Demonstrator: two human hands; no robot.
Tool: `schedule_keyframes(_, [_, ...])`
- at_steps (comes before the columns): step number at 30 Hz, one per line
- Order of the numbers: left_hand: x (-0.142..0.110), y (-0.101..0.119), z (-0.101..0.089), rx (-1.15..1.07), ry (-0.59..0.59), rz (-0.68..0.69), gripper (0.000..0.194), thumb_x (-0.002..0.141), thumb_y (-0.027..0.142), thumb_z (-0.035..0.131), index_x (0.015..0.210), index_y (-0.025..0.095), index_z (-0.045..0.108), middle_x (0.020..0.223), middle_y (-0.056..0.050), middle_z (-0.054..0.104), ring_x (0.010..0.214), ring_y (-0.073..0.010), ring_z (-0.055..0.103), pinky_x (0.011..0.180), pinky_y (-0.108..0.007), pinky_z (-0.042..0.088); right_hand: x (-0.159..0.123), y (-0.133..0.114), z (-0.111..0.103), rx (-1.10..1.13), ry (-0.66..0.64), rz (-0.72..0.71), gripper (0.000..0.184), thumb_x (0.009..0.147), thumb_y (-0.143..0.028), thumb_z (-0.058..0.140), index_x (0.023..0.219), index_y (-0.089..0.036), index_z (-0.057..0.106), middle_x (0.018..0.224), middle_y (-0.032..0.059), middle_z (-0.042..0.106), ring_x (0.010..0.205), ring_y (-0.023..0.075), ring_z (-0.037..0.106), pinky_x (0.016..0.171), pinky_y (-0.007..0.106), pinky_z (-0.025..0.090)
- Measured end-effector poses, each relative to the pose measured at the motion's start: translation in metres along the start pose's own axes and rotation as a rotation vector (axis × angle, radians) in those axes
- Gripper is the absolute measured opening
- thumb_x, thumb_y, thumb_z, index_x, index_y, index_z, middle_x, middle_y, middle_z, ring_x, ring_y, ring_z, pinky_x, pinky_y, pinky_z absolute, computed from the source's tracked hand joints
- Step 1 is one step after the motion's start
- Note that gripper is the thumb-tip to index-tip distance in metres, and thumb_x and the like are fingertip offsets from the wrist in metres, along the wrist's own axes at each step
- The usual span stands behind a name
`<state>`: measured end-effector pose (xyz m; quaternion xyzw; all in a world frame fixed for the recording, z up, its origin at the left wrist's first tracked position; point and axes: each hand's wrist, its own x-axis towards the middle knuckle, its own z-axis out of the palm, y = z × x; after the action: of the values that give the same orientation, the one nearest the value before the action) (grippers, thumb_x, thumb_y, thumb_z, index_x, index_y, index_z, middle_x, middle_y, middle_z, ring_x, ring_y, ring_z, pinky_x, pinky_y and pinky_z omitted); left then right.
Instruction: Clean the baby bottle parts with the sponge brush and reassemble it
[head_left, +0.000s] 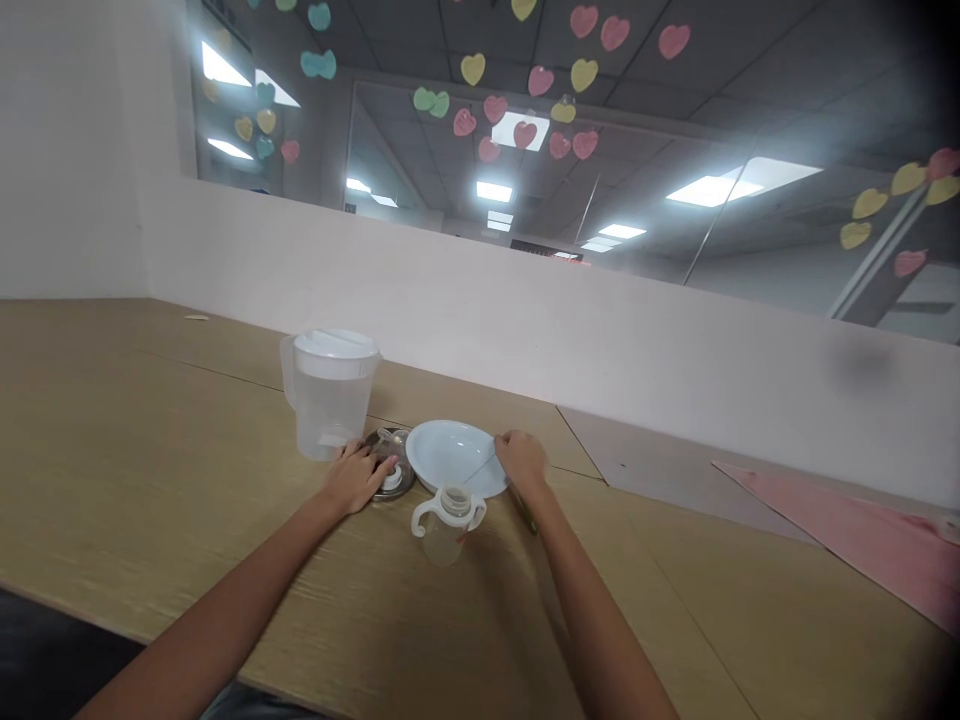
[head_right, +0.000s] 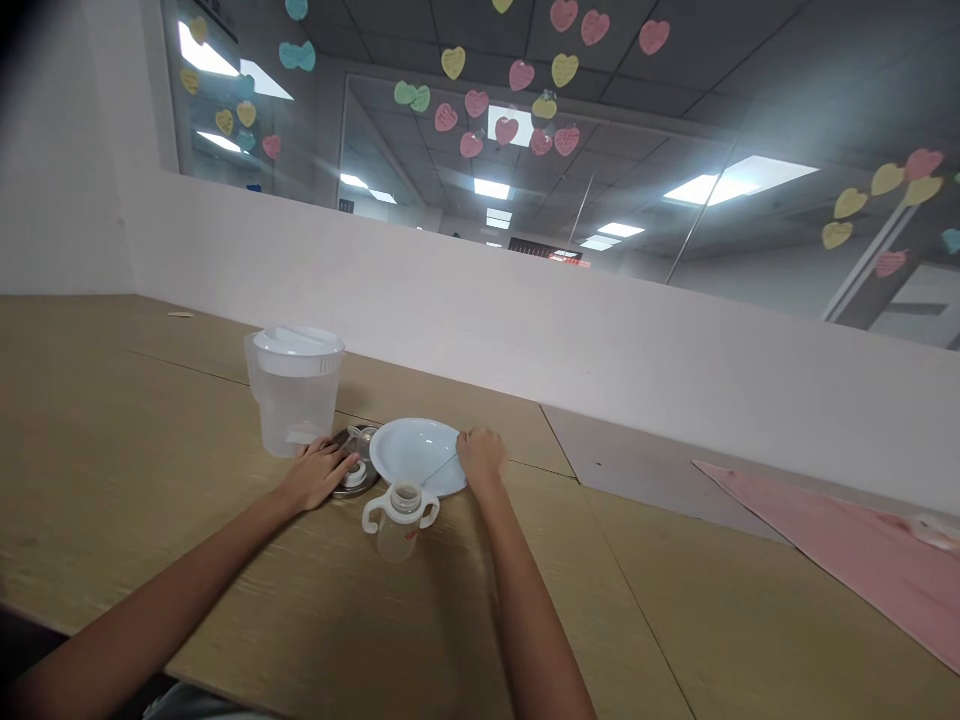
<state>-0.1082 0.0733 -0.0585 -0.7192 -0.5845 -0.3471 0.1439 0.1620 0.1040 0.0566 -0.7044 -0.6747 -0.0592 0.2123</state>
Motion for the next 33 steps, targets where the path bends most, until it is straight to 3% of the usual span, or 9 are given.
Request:
schedule_keyframes(7, [0.005,0.012,-0.017,-0.011,-0.195,-0.131,0.057,0.092,0.052,0.025,0.09,0.016,0.07,0.099,-0.014,0.069,0.11,-0.0327,0.051,0.091,-0.047,0.035,-0.005,-0.018,-0.002,0.091,0.118,0.02,0.028,0.083,-0.032,0.047,0.095,-0.024,0.072,0.097,0.0063,0.072,0.088,0.0202,0.066,0.069,0.025,0.045])
schedule_keyframes(10, [0.009,0.018,-0.028,-0.061,-0.204,-0.146,0.059,0.093,0.05,0.025,0.092,0.013,0.07,0.097,-0.014,0.069,0.103,-0.0298,0.056,0.091,-0.042,0.038,-0.007,-0.022,-0.005,0.293,0.223,-0.015,0.024,0.08,-0.03,0.052,0.089,-0.024,0.073,0.093,0.0032,0.073,0.082,0.0178,0.066,0.069,0.024,0.046])
schedule_keyframes(18, [0.014,0.019,-0.039,-0.093,-0.03,-0.221,0.029,0.085,0.029,0.045,0.09,0.016,0.071,0.099,-0.009,0.07,0.096,-0.025,0.06,0.084,-0.033,0.043,0.0,-0.024,-0.011,0.786,0.351,-0.111,0.013,0.065,-0.027,0.056,0.07,-0.018,0.064,0.072,0.0027,0.069,0.06,0.0146,0.06,0.063,0.027,0.047])
schedule_keyframes(26, [0.013,0.027,-0.05,-0.192,0.148,-0.343,0.022,0.084,0.034,0.051,0.092,0.02,0.067,0.077,-0.003,0.069,0.067,-0.0183,0.062,0.06,-0.026,0.043,-0.002,-0.029,-0.031,1.017,0.325,-0.119,0.026,0.061,-0.031,0.059,0.083,-0.016,0.058,0.07,-0.0011,0.061,0.053,0.0101,0.053,0.052,0.024,0.047])
schedule_keyframes(30, [0.013,0.034,-0.053,-0.393,0.279,-0.205,0.023,0.086,0.029,0.048,0.096,0.019,0.066,0.092,-0.004,0.067,0.075,-0.0152,0.063,0.068,-0.025,0.047,-0.008,-0.032,-0.047,1.018,0.292,-0.139,0.029,0.064,-0.03,0.056,0.087,-0.014,0.064,0.071,0.0004,0.061,0.053,0.0098,0.051,0.051,0.025,0.048])
schedule_keyframes(33, [0.013,0.041,-0.054,-0.524,0.306,-0.107,0.024,0.085,0.025,0.047,0.096,0.019,0.068,0.097,-0.005,0.064,0.087,-0.0165,0.061,0.078,-0.027,0.048,-0.016,-0.036,-0.062,1.02,0.208,-0.158,0.027,0.068,-0.031,0.055,0.085,-0.014,0.067,0.07,0.0014,0.061,0.05,0.0096,0.051,0.05,0.026,0.047])
